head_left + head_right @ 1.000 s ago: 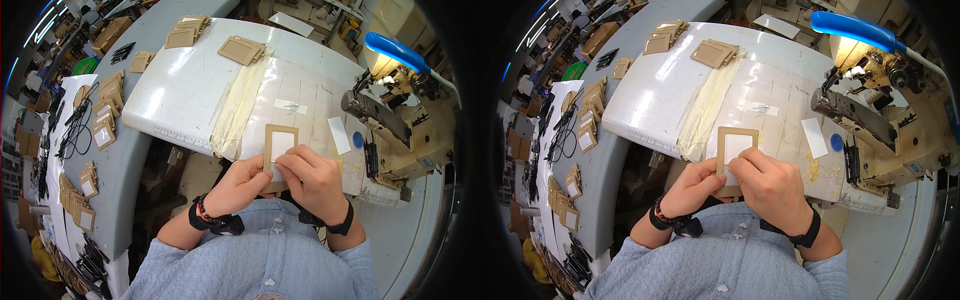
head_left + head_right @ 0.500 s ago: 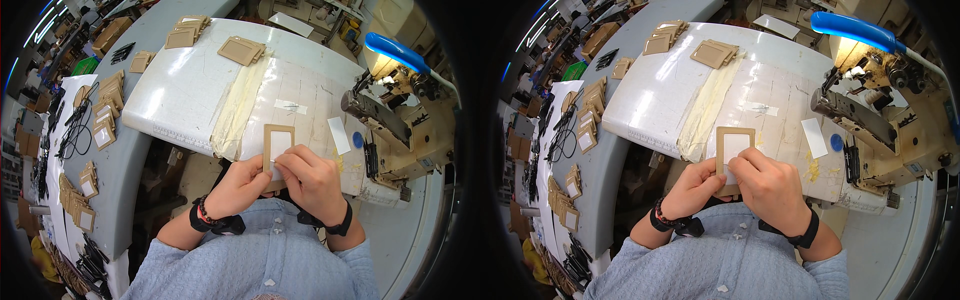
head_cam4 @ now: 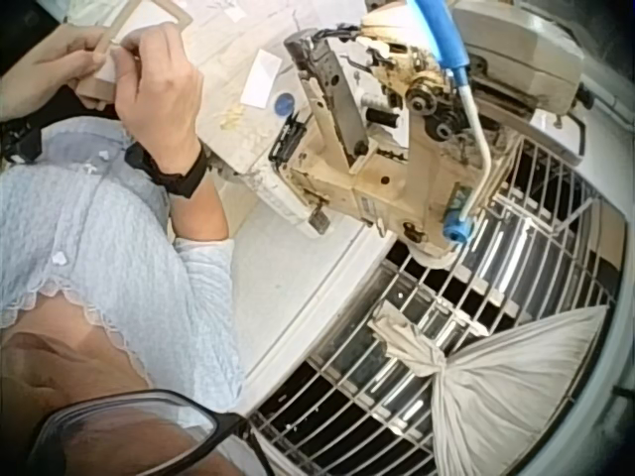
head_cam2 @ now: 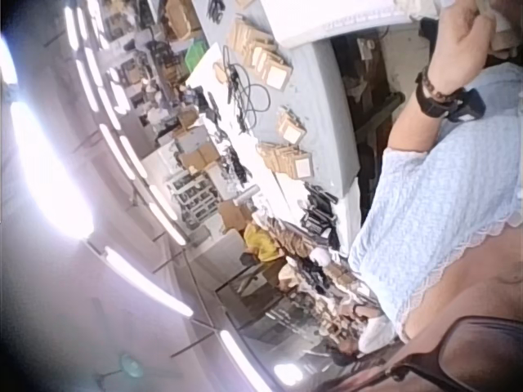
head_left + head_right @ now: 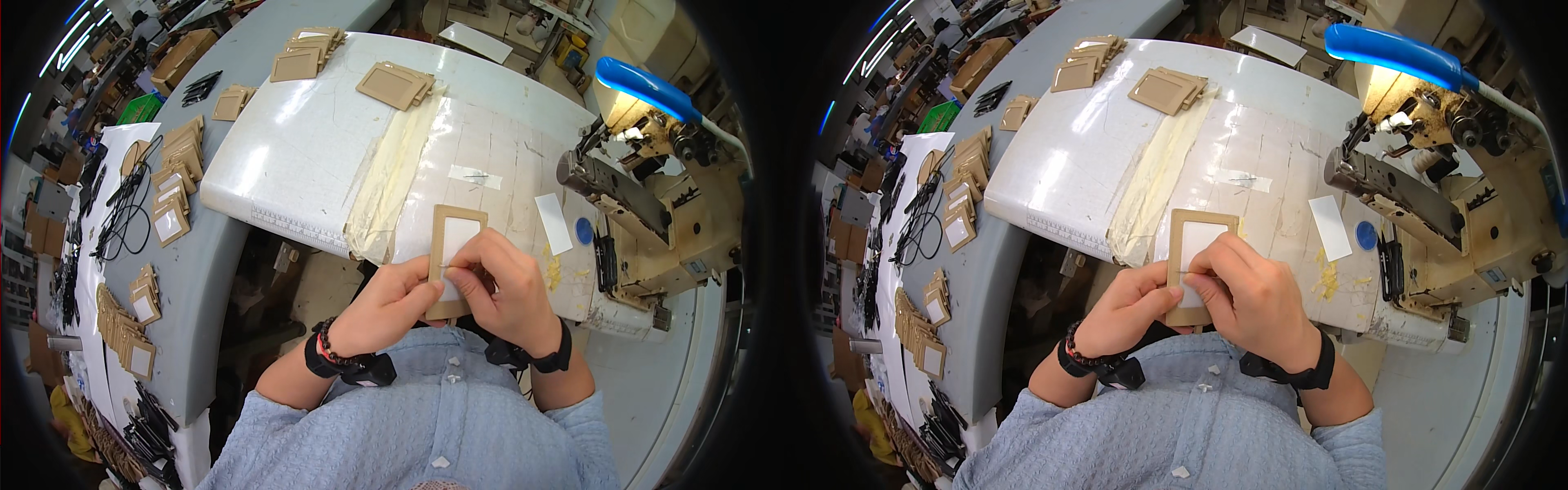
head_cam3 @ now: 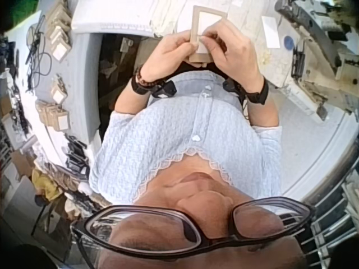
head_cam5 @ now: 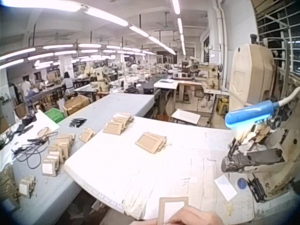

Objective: The person assembles small card holders by inserting white cards into cardboard frames and securing them with a pointed tool. The person repeatedly picks up frames, inserts cards, and uses a tool to press or align the components at a factory workstation.

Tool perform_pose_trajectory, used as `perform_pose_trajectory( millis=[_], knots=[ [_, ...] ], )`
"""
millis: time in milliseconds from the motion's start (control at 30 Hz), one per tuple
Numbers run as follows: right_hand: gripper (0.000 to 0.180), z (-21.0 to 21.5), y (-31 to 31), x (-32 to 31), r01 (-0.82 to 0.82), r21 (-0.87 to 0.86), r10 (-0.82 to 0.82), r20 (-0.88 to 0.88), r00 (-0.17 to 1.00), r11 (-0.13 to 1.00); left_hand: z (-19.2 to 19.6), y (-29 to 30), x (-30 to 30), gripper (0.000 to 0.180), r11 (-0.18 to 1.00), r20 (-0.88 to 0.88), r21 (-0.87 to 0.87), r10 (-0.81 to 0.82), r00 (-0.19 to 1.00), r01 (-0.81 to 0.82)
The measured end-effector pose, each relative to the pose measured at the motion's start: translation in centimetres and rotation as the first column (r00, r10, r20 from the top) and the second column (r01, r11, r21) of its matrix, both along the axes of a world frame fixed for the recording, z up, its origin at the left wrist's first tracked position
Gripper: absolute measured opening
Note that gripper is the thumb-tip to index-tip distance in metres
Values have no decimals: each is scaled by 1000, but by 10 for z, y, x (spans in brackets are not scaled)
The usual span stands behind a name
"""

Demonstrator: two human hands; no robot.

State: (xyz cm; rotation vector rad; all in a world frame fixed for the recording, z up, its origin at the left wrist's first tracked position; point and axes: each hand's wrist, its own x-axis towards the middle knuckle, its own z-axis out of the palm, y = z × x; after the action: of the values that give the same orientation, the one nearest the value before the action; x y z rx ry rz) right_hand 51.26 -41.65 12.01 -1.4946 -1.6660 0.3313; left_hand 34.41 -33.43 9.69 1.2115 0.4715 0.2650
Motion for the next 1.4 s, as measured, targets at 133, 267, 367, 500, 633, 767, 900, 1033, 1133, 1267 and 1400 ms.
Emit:
perform_pose_trajectory(
  millis=[133, 267, 367, 500, 633, 767, 900, 1033, 1133, 1267, 1400],
  knots=[
    [8, -4, 1, 0, -11, 29, 11, 9, 1000, 1000, 0, 1, -1, 28, 999, -11, 35, -12, 1000, 12],
    [8, -5, 1, 1, -29, 65, 23, 88, 996, 997, 2, 0, -1, 28, 1000, 10, 1, -5, 1000, 5],
    [9, -5, 2, 0, -38, 109, 19, 166, 986, 993, 4, 0, -1, 29, 1000, 16, -27, 5, 1000, -5],
    [11, -2, 2, -1, -53, 157, 15, 235, 972, 986, 7, -1, -1, 29, 998, 11, -56, 12, 1000, -12],
    [13, -1, 1, -1, -61, 177, 5, 299, 954, 982, 8, -1, -1, 29, 998, 6, -68, 7, 1000, -6],
    [12, 2, -1, 0, -73, 180, 7, 344, 939, 981, 10, 0, -1, 29, 996, -1, -88, -11, 1000, 11],
    [11, 2, -1, 0, -72, 179, 2, 363, 932, 981, 7, -1, 0, 28, 997, -1, -79, -3, 1000, 3],
    [10, 1, -2, -5, -4, 163, -54, 353, 934, 987, 6, -1, 2, 29, 998, -32, -57, 20, 999, -22],
    [10, 3, -4, -5, 24, 148, -73, 337, 939, 989, 8, -2, 3, 29, 998, -9, -64, 17, 1000, -17],
    [9, 4, -5, -3, 66, 142, -108, 312, 944, 988, 7, -2, 0, 30, 1000, -24, -21, 3, 1000, -3],
    [9, 7, -6, -3, 54, 127, -92, 315, 945, 990, 5, -3, 1, 30, 1000, -3, 18, 18, 1000, -18]
  ],
)
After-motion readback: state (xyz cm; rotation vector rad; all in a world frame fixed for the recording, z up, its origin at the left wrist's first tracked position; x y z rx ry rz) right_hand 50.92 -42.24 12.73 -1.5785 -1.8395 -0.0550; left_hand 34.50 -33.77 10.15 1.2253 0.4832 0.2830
